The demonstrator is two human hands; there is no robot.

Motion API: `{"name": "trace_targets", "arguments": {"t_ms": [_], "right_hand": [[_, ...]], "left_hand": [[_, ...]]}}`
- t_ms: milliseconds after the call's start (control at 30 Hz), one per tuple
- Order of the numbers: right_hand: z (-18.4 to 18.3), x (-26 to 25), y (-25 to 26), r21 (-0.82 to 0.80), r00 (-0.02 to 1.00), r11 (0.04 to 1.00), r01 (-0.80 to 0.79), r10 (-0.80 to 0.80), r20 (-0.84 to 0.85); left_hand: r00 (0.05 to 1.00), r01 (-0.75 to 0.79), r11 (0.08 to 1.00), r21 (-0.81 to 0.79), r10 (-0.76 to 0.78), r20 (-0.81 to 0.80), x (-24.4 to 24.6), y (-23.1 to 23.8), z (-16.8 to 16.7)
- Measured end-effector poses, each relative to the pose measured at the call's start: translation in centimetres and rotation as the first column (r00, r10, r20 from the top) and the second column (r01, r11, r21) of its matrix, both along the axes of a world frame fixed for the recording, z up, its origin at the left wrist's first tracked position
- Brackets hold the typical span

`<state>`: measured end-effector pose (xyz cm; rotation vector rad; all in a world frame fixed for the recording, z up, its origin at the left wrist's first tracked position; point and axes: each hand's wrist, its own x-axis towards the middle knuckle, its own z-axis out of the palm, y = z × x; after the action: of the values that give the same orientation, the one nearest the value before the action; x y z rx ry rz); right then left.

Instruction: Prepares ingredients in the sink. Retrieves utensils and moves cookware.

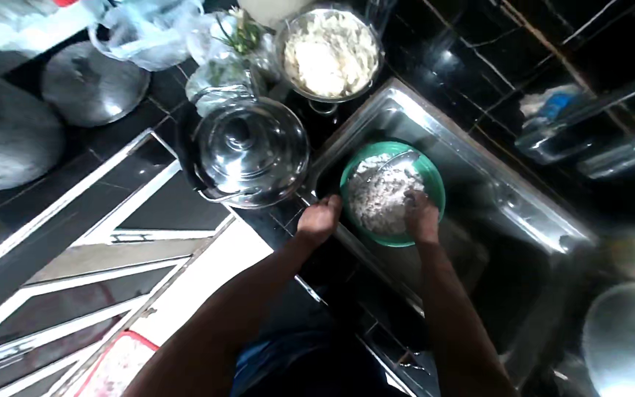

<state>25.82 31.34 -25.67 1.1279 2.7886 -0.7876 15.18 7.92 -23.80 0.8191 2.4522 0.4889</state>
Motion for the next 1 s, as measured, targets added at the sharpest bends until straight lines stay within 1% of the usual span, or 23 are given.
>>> {"name": "trace_targets", "arguments": {"t_ms": [100,200,233,267,300,333,367,400,433,467,500,533,567,600,633,700,733,767,800,867,900,933,1000], "right_hand": [[1.2,0.3,0.0,0.008,0.997,1.0,-0.014,0.014,-0.078],[1.9,0.9,-0.6,0.139,0.957,0.987,0.086,-0.043,-0.285],[1.7,0.8,-0.7,0.187,0.957,0.977,0.107,-0.05,-0.287],[1.1,0.6,-0.6,0.216,0.987,0.974,0.066,-0.032,-0.158],[0.1,0.7,-0.4,0.178,0.995,0.983,-0.044,0.028,0.093],[-1.0,0.7,0.0,0.109,0.957,0.986,-0.126,0.092,0.274],[-1.6,0.7,0.3,0.097,0.95,0.986,-0.138,0.104,0.295],[-1.0,0.4,0.4,0.151,0.979,0.983,-0.104,0.075,0.19],[-0.1,0.4,0.4,0.227,0.999,0.973,-0.037,0.038,0.0],[0.4,0.6,0.5,0.28,0.986,0.96,0.022,0.026,-0.166],[0.6,0.8,0.6,0.314,0.979,0.949,0.038,0.028,-0.203],[0.5,0.9,0.8,0.289,0.997,0.957,0.008,0.016,-0.078],[0.2,1.1,1.0,0.198,0.992,0.98,-0.034,0.009,0.127],[-0.5,1.2,1.4,0.118,0.976,0.992,-0.035,0.008,0.22],[-0.6,0.9,1.7,0.075,0.981,0.997,0.017,-0.031,0.193],[0.6,0.0,1.6,-0.076,0.976,0.976,0.203,-0.208,-0.068],[1.5,-0.2,1.1,-0.231,0.927,0.93,0.286,-0.329,-0.177],[2.6,-0.7,0.4,-0.414,0.858,0.846,0.337,-0.457,-0.235],[3.8,-1.3,-0.1,-0.586,0.784,0.741,0.327,-0.559,-0.27],[6.6,-3.6,-1.0,-0.789,0.658,0.582,0.196,-0.675,-0.334],[8.3,-5.2,-1.6,-0.836,0.616,0.536,0.119,-0.7,-0.362],[10.2,-7.3,-2.5,-0.841,0.61,0.537,0.068,-0.689,-0.391],[14.8,-12.2,-5.3,-0.819,0.669,0.573,-0.036,-0.595,-0.445]], "left_hand": [[0.999,0.018,1.0,-0.01,-0.017,0.028,-0.1,0.0,0.4],[0.999,0.028,1.0,0.003,-0.028,0.041,-0.2,0.1,0.7],[0.999,0.034,0.999,0.011,-0.034,0.03,-0.3,0.1,0.7],[0.999,0.039,0.999,0.017,-0.039,0.026,-0.4,0.2,0.7],[0.998,0.044,0.999,0.022,-0.044,0.033,-0.2,0.0,0.5],[0.998,0.047,0.998,0.036,-0.049,0.043,0.0,-0.2,0.4],[0.997,0.044,0.997,0.061,-0.047,0.053,0.0,-0.5,0.4],[0.997,0.031,0.995,0.099,-0.038,0.064,-0.3,-0.5,0.7],[0.995,0.005,0.989,0.146,-0.019,0.094,-0.4,-0.5,1.2],[0.989,-0.023,0.983,0.184,-0.005,0.151,0.0,-0.5,1.9],[0.977,-0.043,0.976,0.212,-0.003,0.215,0.4,-0.5,2.8],[0.961,-0.065,0.965,0.253,-0.008,0.278,0.8,-0.5,3.9],[0.94,-0.093,0.947,0.309,-0.019,0.339,1.2,-0.6,5.2],[0.917,-0.131,0.915,0.382,-0.034,0.397,1.5,-0.8,6.6],[0.881,-0.185,0.867,0.463,-0.063,0.468,1.4,-1.1,8.4],[0.743,-0.336,0.736,0.588,-0.176,0.646,0.7,-2.5,12.3],[0.66,-0.407,0.677,0.613,-0.246,0.71,0.2,-3.7,14.1],[0.591,-0.46,0.629,0.627,-0.31,0.745,-0.5,-5.2,15.8],[0.547,-0.492,0.591,0.639,-0.361,0.755,-1.6,-6.8,17.3],[0.535,-0.523,0.528,0.669,-0.408,0.74,-4.4,-10.4,19.4],[0.559,-0.526,0.5,0.688,-0.406,0.723,-6.0,-12.3,20.1],[0.605,-0.518,0.477,0.71,-0.382,0.698,-7.7,-14.4,20.6],[0.72,-0.49,0.459,0.741,-0.266,0.641,-11.3,-18.5,20.9]]}}
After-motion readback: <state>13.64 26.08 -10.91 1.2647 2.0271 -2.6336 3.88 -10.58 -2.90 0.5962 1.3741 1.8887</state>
